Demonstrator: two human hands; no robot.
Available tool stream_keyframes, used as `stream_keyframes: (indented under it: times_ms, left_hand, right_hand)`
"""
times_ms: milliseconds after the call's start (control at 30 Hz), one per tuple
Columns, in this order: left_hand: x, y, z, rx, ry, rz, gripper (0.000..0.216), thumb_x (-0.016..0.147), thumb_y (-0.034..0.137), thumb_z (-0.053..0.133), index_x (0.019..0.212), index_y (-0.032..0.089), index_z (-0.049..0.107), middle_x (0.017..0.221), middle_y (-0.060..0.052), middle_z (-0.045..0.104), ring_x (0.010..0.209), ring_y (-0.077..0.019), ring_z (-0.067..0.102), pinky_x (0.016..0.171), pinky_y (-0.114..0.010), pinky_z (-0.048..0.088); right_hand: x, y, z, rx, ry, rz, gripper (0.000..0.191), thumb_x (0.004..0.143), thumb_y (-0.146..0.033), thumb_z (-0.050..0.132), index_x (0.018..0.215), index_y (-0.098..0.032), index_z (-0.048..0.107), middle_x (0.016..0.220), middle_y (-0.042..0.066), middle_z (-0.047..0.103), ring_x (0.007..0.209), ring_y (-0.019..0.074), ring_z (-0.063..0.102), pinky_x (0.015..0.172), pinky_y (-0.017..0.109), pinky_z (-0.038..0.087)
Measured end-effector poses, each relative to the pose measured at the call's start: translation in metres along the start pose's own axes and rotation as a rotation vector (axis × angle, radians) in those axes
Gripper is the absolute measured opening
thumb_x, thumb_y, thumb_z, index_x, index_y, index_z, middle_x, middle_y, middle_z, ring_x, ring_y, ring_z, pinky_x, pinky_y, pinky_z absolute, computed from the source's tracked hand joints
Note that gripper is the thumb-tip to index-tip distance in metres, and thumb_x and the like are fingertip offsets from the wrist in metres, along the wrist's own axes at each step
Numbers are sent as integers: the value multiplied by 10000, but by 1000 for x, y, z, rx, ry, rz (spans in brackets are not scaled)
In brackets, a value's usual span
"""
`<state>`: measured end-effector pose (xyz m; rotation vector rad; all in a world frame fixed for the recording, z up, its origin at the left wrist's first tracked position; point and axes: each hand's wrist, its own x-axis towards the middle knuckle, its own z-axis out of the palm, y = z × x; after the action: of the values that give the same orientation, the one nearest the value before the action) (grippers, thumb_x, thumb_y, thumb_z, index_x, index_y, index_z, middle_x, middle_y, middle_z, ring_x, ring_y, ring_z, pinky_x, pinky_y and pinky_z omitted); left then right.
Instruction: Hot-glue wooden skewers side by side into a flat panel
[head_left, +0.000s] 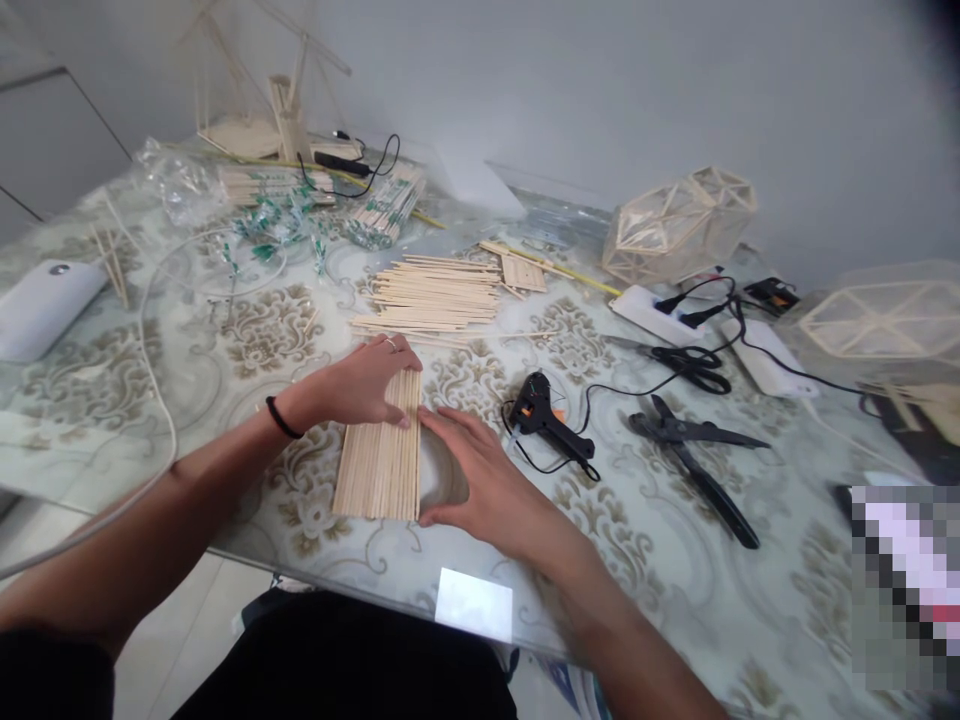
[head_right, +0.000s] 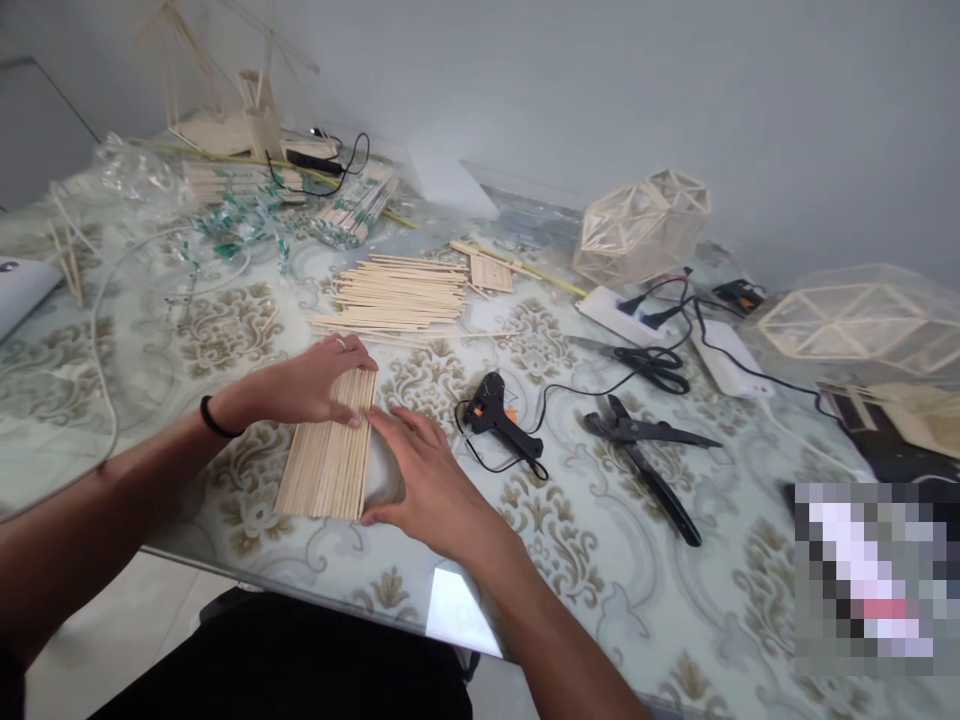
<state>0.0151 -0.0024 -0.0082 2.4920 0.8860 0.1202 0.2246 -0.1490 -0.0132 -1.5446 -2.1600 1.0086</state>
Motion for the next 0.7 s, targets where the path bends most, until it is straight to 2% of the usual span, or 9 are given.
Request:
stream_keyframes:
  times_ms: [233, 400, 567, 700]
  left_hand:
    - [3, -1, 1, 8, 0, -5, 664, 684, 414, 874, 1248, 185, 608, 1280, -116, 589, 1212, -320, 548, 1067, -451, 427]
    - [5, -1, 2, 29, 10, -18, 669, 660, 393, 881, 1234, 178, 612, 1261, -116, 598, 1215, -326, 538, 1075, -456, 421]
    - [6, -1, 5, 24, 22, -34, 635, 654, 379, 870, 1209, 218, 608, 1253, -95, 605, 1200, -322, 542, 1037, -455, 439]
    - [6, 1, 4, 15, 20, -51, 650, 645, 369, 878, 1214, 207, 610, 1253, -99, 604, 1200, -325, 542, 1048, -458, 435]
  right_hand:
    - [0, -2, 1, 9, 19, 11, 1085, 699, -352, 942, 1602, -344, 341, 1621, 114, 399, 1555, 345, 277, 1251, 586, 282]
    - [2, -2, 5, -24, 46, -4, 1138, 657, -368, 970, 1606, -317, 343, 1588, 130, 450, 1538, 356, 300, 1246, 590, 285]
    - [4, -2, 6, -28, 55, 5, 1139, 677, -366, 955, 1621, -357, 316, 1581, 118, 460, 1539, 370, 299, 1235, 609, 286]
    - [4, 0, 8, -33, 63, -13, 1166, 663, -358, 965, 1627, -353, 308, 1576, 125, 469, 1536, 371, 309, 1236, 608, 285]
